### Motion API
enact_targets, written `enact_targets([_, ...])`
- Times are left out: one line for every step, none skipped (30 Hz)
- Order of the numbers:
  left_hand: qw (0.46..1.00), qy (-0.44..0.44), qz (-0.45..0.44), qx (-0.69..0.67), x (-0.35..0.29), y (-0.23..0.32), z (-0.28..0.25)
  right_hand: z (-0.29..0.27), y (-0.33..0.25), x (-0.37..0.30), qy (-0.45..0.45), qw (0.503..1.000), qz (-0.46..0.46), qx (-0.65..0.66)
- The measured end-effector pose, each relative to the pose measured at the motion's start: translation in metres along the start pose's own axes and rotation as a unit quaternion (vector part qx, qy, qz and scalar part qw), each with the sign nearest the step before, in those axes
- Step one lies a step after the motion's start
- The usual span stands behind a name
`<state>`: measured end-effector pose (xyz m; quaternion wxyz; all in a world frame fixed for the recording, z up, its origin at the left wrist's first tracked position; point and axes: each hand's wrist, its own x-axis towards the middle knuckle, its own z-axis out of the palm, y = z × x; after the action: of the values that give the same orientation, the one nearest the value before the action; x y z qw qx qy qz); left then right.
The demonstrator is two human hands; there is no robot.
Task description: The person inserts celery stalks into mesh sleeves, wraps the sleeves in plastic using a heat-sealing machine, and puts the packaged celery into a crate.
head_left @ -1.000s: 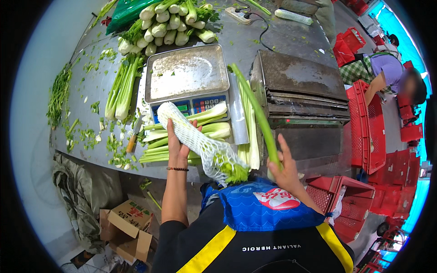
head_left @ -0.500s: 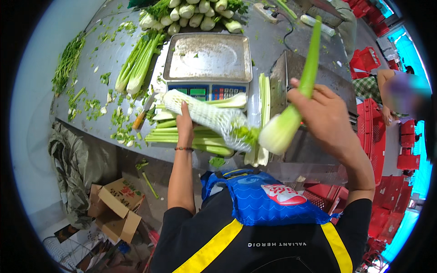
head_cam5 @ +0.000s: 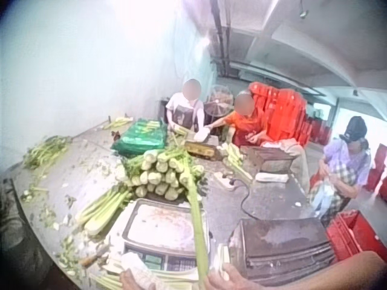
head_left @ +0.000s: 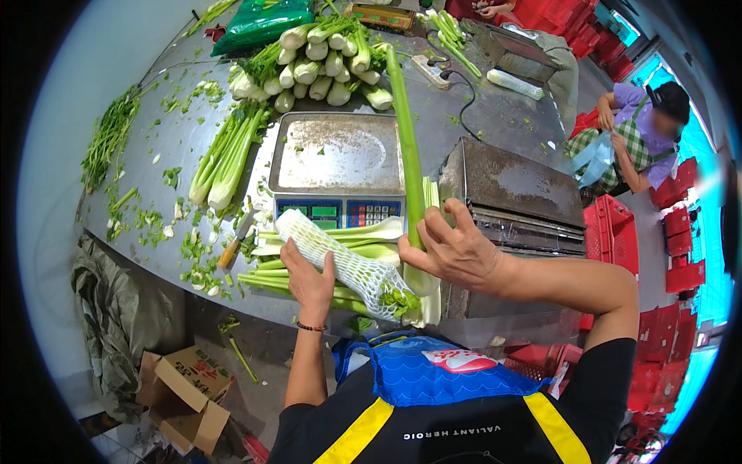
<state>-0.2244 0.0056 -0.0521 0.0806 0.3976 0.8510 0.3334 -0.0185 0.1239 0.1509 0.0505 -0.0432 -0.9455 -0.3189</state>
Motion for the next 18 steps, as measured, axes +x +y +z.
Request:
enact_targets([1.000, 0.004, 0.010, 0.015, -0.003, 0.001, -0.002, 0.002, -0.004, 0.002, 0.007, 1.000, 0.002, 0.011])
enact_targets([1.000, -0.007, 0.004, 0.020, -0.004, 0.005, -0.004, 0.002, -0.006, 0.003, 0.012, 1.000, 0.004, 0.018])
enact_targets([1.000, 0.009, 0.016, 0.001, -0.005, 0.002, -0.002, 0.002, -0.007, 0.003, 0.015, 1.000, 0.006, 0.025])
enact_targets([0.999, 0.026, 0.029, -0.017, -0.007, -0.003, 0.004, 0.003, -0.010, 0.003, 0.015, 0.999, 0.009, 0.031])
enact_targets([0.998, 0.044, 0.041, -0.034, -0.007, -0.009, 0.009, 0.005, -0.011, 0.002, 0.018, 0.999, 0.010, 0.041])
enact_targets([0.998, 0.014, -0.001, -0.066, -0.007, -0.018, 0.013, 0.007, -0.012, 0.004, 0.026, 0.998, 0.008, 0.051])
enact_targets([0.985, 0.007, -0.051, -0.164, -0.007, -0.023, 0.018, 0.011, -0.014, 0.006, 0.033, 0.998, 0.005, 0.062])
enact_targets([0.960, -0.007, -0.094, -0.264, -0.005, -0.022, 0.027, 0.016, -0.016, 0.003, 0.030, 0.997, 0.018, 0.070])
enact_targets([0.923, -0.016, -0.138, -0.359, -0.004, -0.023, 0.035, 0.026, -0.019, 0.002, 0.032, 0.996, 0.028, 0.080])
enact_targets([0.944, 0.023, -0.126, -0.304, -0.005, -0.024, 0.046, 0.036, -0.022, 0.002, 0.034, 0.995, 0.038, 0.090])
enact_targets([0.947, 0.030, -0.151, -0.284, -0.004, -0.027, 0.051, 0.050, -0.026, 0.001, 0.030, 0.993, 0.058, 0.096])
enact_targets([0.947, 0.033, -0.173, -0.267, -0.002, -0.025, 0.054, 0.059, -0.028, -0.002, 0.022, 0.992, 0.079, 0.098])
enact_targets([0.948, 0.037, -0.195, -0.250, -0.003, -0.024, 0.056, 0.068, -0.030, -0.006, 0.013, 0.990, 0.101, 0.100])
enact_targets([0.929, -0.001, -0.242, -0.279, -0.002, -0.017, 0.046, 0.076, -0.032, -0.013, 0.008, 0.986, 0.122, 0.109])
enact_targets([0.915, 0.010, -0.231, -0.331, -0.004, -0.024, 0.048, 0.083, -0.034, -0.018, 0.013, 0.984, 0.134, 0.115])
enact_targets([0.897, 0.020, -0.218, -0.383, -0.006, -0.035, 0.053, 0.090, -0.036, -0.023, 0.018, 0.982, 0.147, 0.121])
enact_targets([0.878, 0.032, -0.206, -0.431, -0.007, -0.043, 0.054, 0.095, -0.038, -0.026, 0.025, 0.978, 0.160, 0.129])
enact_targets([0.875, 0.040, -0.215, -0.432, -0.008, -0.048, 0.058, 0.097, -0.039, -0.030, 0.021, 0.975, 0.175, 0.135])
